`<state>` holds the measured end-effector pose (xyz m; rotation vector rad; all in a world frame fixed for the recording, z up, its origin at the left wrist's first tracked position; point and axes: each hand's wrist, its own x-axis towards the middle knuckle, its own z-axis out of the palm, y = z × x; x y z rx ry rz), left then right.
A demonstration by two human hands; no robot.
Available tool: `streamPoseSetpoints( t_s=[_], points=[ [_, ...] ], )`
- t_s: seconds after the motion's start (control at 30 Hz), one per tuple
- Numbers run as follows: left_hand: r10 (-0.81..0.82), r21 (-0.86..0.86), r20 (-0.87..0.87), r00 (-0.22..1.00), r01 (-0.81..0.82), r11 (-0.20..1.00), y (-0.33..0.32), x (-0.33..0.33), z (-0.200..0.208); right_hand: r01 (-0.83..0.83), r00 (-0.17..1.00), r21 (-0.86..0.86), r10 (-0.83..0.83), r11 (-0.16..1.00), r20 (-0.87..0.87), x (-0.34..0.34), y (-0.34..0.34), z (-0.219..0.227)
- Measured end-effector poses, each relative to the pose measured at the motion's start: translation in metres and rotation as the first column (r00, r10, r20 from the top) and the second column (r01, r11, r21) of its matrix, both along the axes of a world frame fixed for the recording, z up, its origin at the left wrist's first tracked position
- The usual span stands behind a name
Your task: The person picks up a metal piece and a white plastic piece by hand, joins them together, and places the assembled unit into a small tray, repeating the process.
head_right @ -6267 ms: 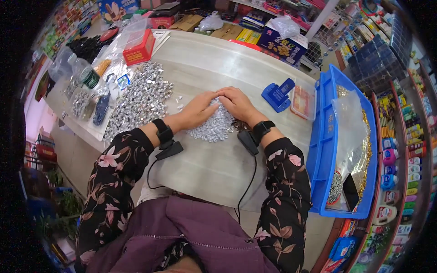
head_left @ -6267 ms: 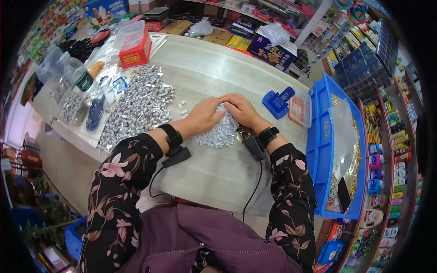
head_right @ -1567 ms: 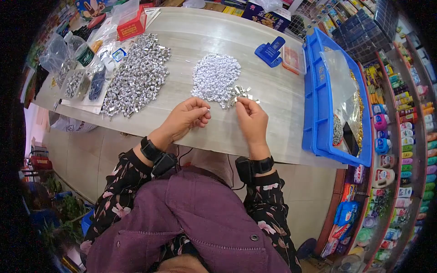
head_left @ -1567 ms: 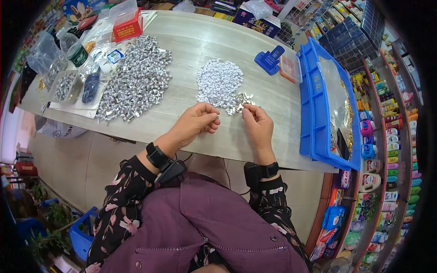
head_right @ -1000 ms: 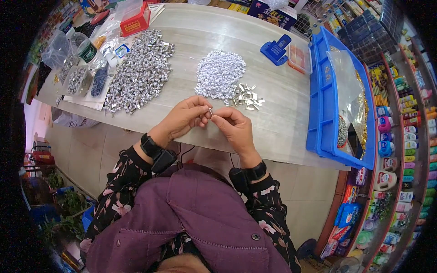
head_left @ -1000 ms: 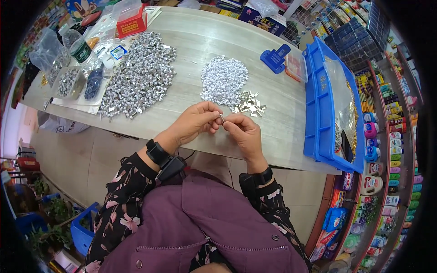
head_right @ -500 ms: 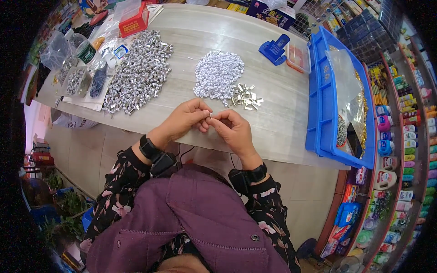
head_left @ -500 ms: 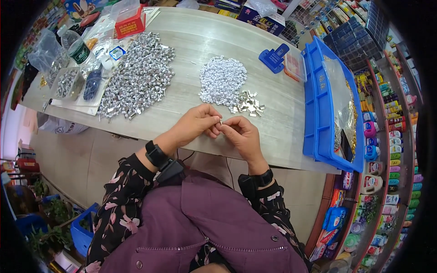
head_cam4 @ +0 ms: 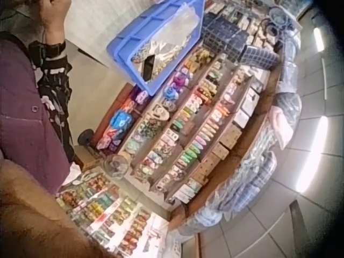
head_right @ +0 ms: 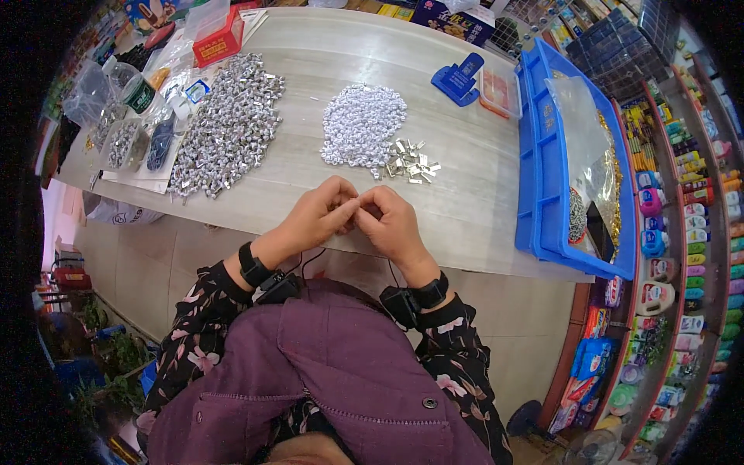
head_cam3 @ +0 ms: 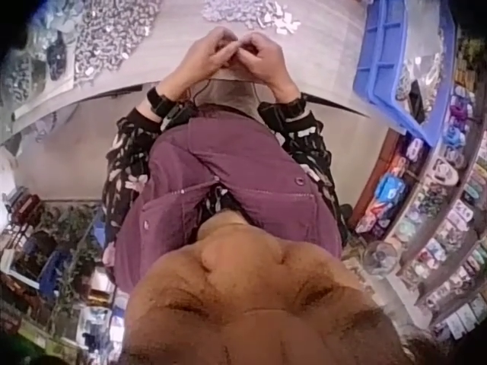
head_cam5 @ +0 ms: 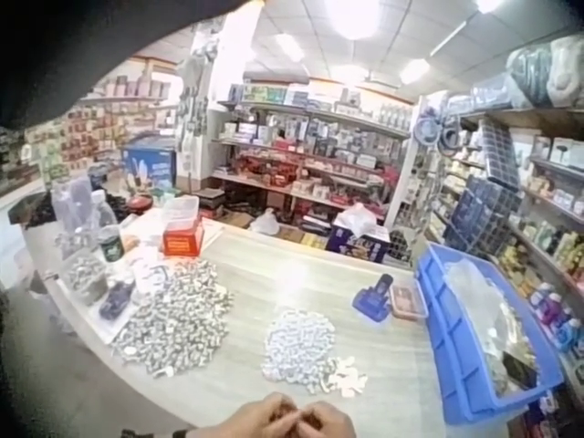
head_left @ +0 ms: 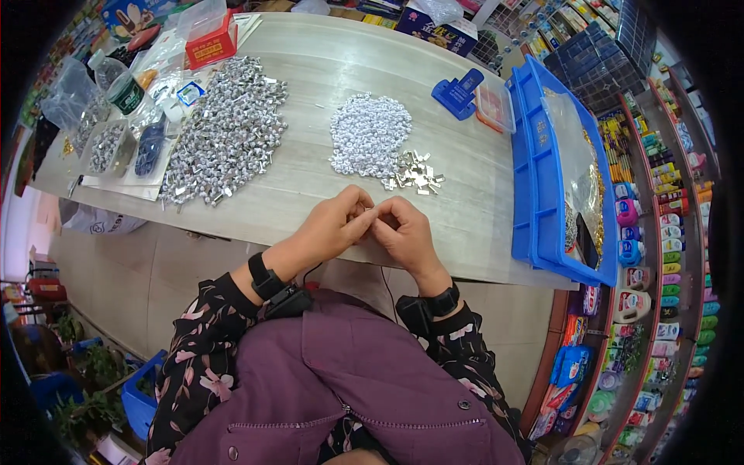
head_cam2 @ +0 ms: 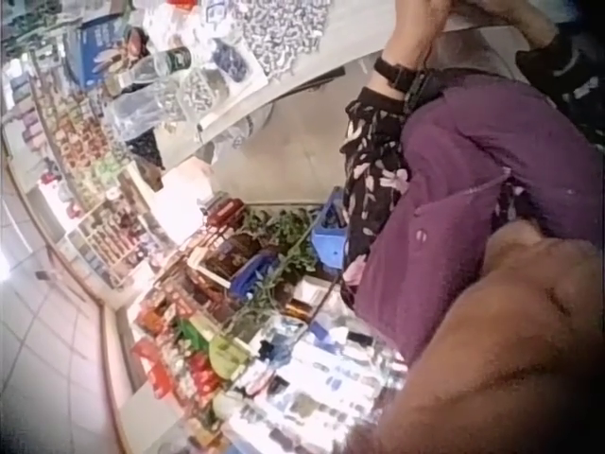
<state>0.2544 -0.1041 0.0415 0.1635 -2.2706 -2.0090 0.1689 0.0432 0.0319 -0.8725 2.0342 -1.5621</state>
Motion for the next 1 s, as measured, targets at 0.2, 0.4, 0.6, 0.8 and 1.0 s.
streamPoseSetpoints(
  t_s=[0.2, 0.4, 0.6, 0.8, 1.0],
  points=[
    [-0.065, 0.136, 0.156, 0.986, 0.044, 0.990, -0.012, -0.021, 0.011, 0.087, 0.971, 0.046, -0.075, 0.995, -0.226, -0.020, 0.012, 0.016],
    [-0.133, -0.645, -0.210, 0.968, -0.035, 0.763, -0.013, -0.055, -0.005, 0.210, 0.746, 0.139, -0.067, 0.968, -0.663, -0.036, 0.010, 0.009],
    [-0.136, -0.782, -0.177, 0.975, -0.056, 0.621, -0.003, -0.063, -0.008, 0.235, 0.709, 0.132, -0.077, 0.963, -0.701, -0.036, 0.012, 0.005],
    [-0.208, -0.772, -0.238, 0.949, -0.054, 0.633, -0.009, -0.057, -0.005, 0.262, 0.753, 0.115, -0.129, 0.958, -0.645, -0.036, 0.008, 0.005],
    [-0.052, -0.377, -0.014, 0.999, 0.043, 0.925, -0.024, -0.049, 0.004, 0.283, 0.666, 0.129, -0.098, 0.951, -0.740, -0.035, -0.001, 0.008]
  ],
)
